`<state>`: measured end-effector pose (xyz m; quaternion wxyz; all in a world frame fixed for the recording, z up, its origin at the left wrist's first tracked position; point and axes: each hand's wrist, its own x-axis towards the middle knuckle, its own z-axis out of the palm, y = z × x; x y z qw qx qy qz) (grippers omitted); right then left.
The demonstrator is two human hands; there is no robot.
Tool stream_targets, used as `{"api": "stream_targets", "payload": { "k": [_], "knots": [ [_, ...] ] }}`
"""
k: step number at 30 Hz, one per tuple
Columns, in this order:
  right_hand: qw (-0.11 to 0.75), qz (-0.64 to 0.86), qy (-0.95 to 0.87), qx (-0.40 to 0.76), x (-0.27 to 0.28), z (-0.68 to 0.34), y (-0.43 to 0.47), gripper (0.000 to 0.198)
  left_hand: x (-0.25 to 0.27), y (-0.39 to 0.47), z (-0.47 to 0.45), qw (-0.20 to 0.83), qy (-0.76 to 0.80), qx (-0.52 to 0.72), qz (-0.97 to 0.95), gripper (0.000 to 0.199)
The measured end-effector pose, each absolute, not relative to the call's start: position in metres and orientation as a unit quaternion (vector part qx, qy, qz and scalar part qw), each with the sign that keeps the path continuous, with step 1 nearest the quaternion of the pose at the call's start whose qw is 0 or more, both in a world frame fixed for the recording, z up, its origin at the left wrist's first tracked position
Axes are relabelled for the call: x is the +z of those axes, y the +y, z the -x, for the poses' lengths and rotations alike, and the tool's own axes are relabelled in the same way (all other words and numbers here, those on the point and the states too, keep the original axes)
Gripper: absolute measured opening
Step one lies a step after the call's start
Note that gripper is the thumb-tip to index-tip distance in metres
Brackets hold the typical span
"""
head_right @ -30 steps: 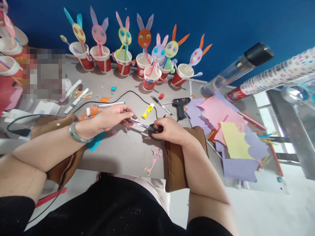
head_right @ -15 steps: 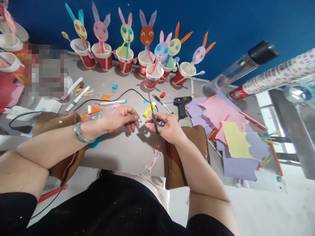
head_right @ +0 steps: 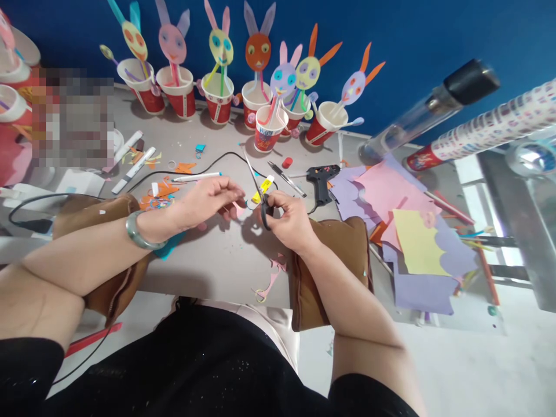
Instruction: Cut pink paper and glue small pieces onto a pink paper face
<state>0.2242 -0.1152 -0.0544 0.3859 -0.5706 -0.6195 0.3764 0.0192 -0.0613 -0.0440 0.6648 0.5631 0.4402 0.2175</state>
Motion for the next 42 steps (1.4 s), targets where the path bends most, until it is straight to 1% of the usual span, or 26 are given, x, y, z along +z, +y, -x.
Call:
{"api": "stream_targets", "payload": {
  "k": [3,5,11,14,17,21,27,36,42],
  "knots": [
    [0.418,0.59,-0.586,0.365,-0.059,-0.228,-0.112,0.039,-0.047,-0.052,-0.016,0.577,0.462,0.308,-0.599,0.005],
    [0.434,0.594,-0.567,0.371,-0.062,-0.23,-0.11,0.038,-0.05,-0.047,-0.014,0.53,0.468,0.334,-0.624,0.007],
    [0.446,0.599,-0.543,0.385,-0.064,-0.229,-0.109,0.037,-0.049,-0.051,-0.011,0.446,0.468,0.233,-0.727,0.012],
    [0.445,0.594,-0.539,0.399,-0.064,-0.228,-0.109,0.039,-0.047,-0.056,-0.013,0.47,0.452,0.226,-0.724,0.012],
    [0.444,0.582,-0.538,0.417,-0.063,-0.228,-0.108,0.04,-0.048,-0.059,-0.017,0.546,0.416,0.232,-0.69,0.009],
    [0.423,0.581,-0.543,0.434,-0.061,-0.226,-0.108,0.043,-0.053,-0.064,-0.021,0.627,0.373,0.239,-0.641,0.012],
    [0.398,0.575,-0.557,0.448,-0.057,-0.223,-0.109,0.045,-0.056,-0.071,-0.023,0.623,0.402,0.255,-0.621,0.009],
    [0.398,0.563,-0.55,0.471,-0.054,-0.222,-0.11,0.042,-0.062,-0.07,-0.024,0.631,0.409,0.249,-0.61,0.01],
    [0.41,0.569,-0.54,0.466,-0.057,-0.223,-0.11,0.042,-0.065,-0.07,-0.023,0.664,0.41,0.246,-0.575,0.017]
  ]
}}
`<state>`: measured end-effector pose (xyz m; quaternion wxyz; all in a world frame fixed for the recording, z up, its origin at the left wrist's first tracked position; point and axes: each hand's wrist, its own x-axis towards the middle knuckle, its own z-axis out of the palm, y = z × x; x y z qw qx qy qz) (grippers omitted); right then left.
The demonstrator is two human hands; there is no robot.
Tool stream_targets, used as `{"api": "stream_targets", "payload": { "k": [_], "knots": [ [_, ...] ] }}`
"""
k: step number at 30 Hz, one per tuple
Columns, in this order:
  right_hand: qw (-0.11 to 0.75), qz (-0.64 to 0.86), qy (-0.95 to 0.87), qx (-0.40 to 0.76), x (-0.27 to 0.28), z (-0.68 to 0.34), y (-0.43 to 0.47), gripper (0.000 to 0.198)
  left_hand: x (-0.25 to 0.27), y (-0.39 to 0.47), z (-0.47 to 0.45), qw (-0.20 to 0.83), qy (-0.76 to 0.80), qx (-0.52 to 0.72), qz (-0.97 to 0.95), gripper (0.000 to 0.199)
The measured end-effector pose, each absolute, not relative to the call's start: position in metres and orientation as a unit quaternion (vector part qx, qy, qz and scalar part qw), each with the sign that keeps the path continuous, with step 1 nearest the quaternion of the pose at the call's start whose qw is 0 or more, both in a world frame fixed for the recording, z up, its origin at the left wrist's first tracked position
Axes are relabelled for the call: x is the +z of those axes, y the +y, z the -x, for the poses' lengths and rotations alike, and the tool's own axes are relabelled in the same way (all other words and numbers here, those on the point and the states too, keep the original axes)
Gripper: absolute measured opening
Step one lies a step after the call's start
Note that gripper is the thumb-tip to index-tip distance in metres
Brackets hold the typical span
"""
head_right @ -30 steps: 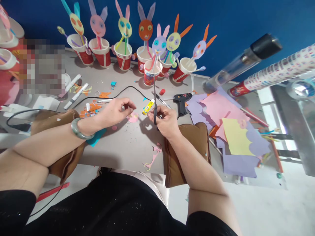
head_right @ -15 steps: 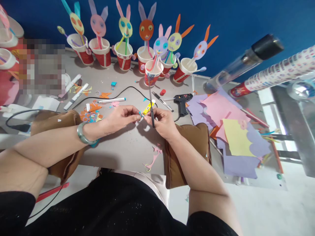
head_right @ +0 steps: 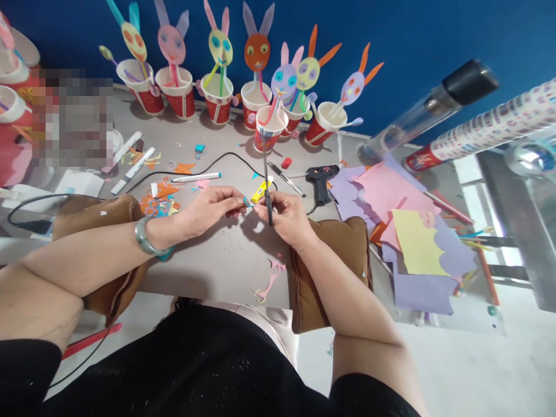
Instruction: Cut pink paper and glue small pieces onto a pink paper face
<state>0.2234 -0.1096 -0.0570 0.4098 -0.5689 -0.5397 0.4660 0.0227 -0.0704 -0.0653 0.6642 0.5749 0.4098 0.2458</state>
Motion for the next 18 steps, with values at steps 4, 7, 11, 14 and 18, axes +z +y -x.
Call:
{"api": "stream_targets", "payload": {
  "k": [4,7,11,14,18],
  "knots": [
    [0.411,0.569,-0.543,0.462,-0.0584,-0.2238,-0.1088,0.041,-0.0608,-0.0718,-0.0235,0.671,0.41,0.255,-0.563,0.01],
    [0.41,0.569,-0.544,0.46,-0.0584,-0.2236,-0.1089,0.043,-0.057,-0.0738,-0.0255,0.669,0.414,0.262,-0.558,0.004],
    [0.422,0.556,-0.549,0.459,-0.0594,-0.2239,-0.1088,0.043,-0.0571,-0.076,-0.0276,0.675,0.416,0.263,-0.549,0.008],
    [0.423,0.551,-0.551,0.462,-0.0599,-0.2239,-0.1085,0.042,-0.0606,-0.0762,-0.0275,0.666,0.414,0.272,-0.558,0.011],
    [0.423,0.547,-0.547,0.472,-0.0588,-0.2232,-0.1084,0.041,-0.0649,-0.076,-0.0271,0.66,0.413,0.278,-0.562,0.011]
  ]
}}
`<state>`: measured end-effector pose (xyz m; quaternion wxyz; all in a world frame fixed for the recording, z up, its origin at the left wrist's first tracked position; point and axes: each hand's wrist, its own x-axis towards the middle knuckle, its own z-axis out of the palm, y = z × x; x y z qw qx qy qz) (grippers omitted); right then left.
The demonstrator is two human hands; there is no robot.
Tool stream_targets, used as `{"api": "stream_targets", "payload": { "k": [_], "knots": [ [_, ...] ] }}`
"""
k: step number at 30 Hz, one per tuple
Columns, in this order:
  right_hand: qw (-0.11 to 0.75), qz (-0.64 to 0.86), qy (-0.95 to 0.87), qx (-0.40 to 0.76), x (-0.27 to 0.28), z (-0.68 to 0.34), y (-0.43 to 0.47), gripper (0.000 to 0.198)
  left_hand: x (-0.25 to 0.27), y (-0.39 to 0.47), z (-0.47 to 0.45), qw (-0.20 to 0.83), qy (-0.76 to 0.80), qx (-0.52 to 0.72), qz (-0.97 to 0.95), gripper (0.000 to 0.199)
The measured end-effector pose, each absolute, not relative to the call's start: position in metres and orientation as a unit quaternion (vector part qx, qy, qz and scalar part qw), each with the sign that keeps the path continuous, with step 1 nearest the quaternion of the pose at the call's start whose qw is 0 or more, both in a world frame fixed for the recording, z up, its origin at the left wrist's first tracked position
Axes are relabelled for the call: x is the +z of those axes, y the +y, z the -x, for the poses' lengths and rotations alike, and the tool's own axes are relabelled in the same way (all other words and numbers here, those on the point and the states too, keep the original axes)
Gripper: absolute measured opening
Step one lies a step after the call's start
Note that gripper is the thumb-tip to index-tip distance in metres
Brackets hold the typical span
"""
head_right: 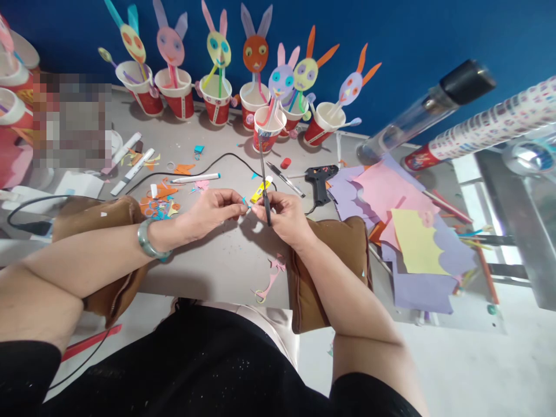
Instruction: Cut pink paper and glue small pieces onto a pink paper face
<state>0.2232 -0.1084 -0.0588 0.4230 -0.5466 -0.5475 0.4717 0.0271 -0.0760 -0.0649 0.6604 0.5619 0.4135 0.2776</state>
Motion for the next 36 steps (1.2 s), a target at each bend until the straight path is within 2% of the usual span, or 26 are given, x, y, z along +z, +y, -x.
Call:
{"api": "stream_targets", "payload": {
  "k": [13,23,36],
  "knots": [
    [0.42,0.55,-0.571,0.442,-0.058,-0.226,-0.108,0.048,-0.056,-0.065,-0.02,0.667,0.405,0.324,-0.535,0.013],
    [0.273,0.553,-0.671,0.411,-0.054,-0.239,-0.106,0.06,-0.044,-0.051,-0.017,0.663,0.377,0.435,-0.479,0.016],
    [0.25,0.543,-0.686,0.416,-0.055,-0.233,-0.108,0.065,-0.038,-0.054,-0.02,0.708,0.395,0.408,-0.421,0.014]
  ]
}}
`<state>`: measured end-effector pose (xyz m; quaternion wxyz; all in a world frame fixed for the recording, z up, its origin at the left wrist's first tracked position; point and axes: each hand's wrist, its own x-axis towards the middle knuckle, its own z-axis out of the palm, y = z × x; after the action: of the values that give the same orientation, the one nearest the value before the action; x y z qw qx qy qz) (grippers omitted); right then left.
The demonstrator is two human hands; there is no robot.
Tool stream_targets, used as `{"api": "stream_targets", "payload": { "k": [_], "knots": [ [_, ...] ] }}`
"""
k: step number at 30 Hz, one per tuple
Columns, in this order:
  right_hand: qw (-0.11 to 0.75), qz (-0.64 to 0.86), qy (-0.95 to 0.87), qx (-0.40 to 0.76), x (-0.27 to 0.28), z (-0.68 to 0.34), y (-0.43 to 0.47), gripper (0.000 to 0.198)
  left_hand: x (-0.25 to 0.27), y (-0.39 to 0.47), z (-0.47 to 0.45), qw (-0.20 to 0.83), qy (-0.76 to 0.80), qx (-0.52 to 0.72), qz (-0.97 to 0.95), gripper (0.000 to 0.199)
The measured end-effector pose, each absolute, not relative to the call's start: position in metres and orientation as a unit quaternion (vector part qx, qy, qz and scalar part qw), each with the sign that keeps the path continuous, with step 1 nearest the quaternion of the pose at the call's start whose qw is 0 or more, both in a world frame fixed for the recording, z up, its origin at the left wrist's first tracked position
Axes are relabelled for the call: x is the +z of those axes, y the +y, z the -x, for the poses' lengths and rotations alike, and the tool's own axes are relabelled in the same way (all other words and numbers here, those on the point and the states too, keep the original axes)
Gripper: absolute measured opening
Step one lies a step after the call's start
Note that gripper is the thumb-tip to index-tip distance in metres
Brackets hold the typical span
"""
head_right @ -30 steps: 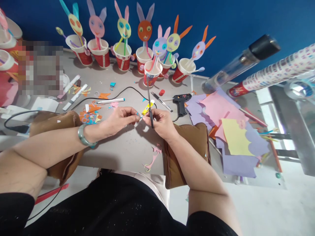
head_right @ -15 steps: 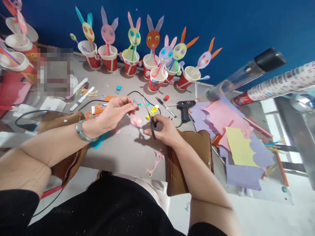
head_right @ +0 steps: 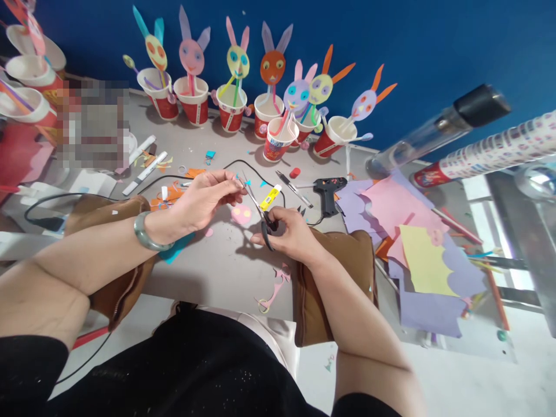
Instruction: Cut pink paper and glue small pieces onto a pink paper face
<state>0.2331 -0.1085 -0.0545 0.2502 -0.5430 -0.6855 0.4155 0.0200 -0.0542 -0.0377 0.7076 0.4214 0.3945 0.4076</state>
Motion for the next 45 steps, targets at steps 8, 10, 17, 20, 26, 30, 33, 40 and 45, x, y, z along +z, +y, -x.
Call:
{"api": "stream_targets", "payload": {
  "k": [8,10,17,20,26,30,33,40,45],
  "knots": [
    [0.263,0.543,-0.673,0.428,-0.0552,-0.2305,-0.1097,0.065,-0.0398,-0.0562,-0.0207,0.712,0.402,0.397,-0.417,0.013],
    [0.263,0.544,-0.67,0.431,-0.0544,-0.2302,-0.1096,0.065,-0.0399,-0.056,-0.0206,0.713,0.401,0.396,-0.419,0.013],
    [0.268,0.546,-0.655,0.448,-0.0533,-0.2298,-0.1098,0.063,-0.0406,-0.0557,-0.0198,0.711,0.391,0.4,-0.426,0.014],
    [0.271,0.545,-0.656,0.448,-0.0533,-0.2305,-0.1099,0.062,-0.0401,-0.0555,-0.0197,0.713,0.388,0.399,-0.427,0.013],
    [0.269,0.546,-0.654,0.45,-0.0535,-0.2313,-0.1099,0.062,-0.0402,-0.0555,-0.0201,0.713,0.387,0.4,-0.426,0.014],
    [0.274,0.543,-0.649,0.457,-0.0543,-0.2311,-0.1099,0.062,-0.0417,-0.0553,-0.0199,0.714,0.38,0.402,-0.43,0.014],
    [0.275,0.541,-0.649,0.459,-0.0542,-0.2311,-0.1096,0.062,-0.0428,-0.0553,-0.0196,0.711,0.384,0.399,-0.434,0.014],
    [0.276,0.54,-0.648,0.461,-0.0541,-0.2311,-0.1094,0.063,-0.0445,-0.0559,-0.0182,0.71,0.379,0.402,-0.437,0.014],
    [0.274,0.546,-0.646,0.457,-0.0528,-0.2308,-0.11,0.064,-0.0441,-0.0568,-0.0187,0.712,0.381,0.4,-0.433,0.014]
  ]
}}
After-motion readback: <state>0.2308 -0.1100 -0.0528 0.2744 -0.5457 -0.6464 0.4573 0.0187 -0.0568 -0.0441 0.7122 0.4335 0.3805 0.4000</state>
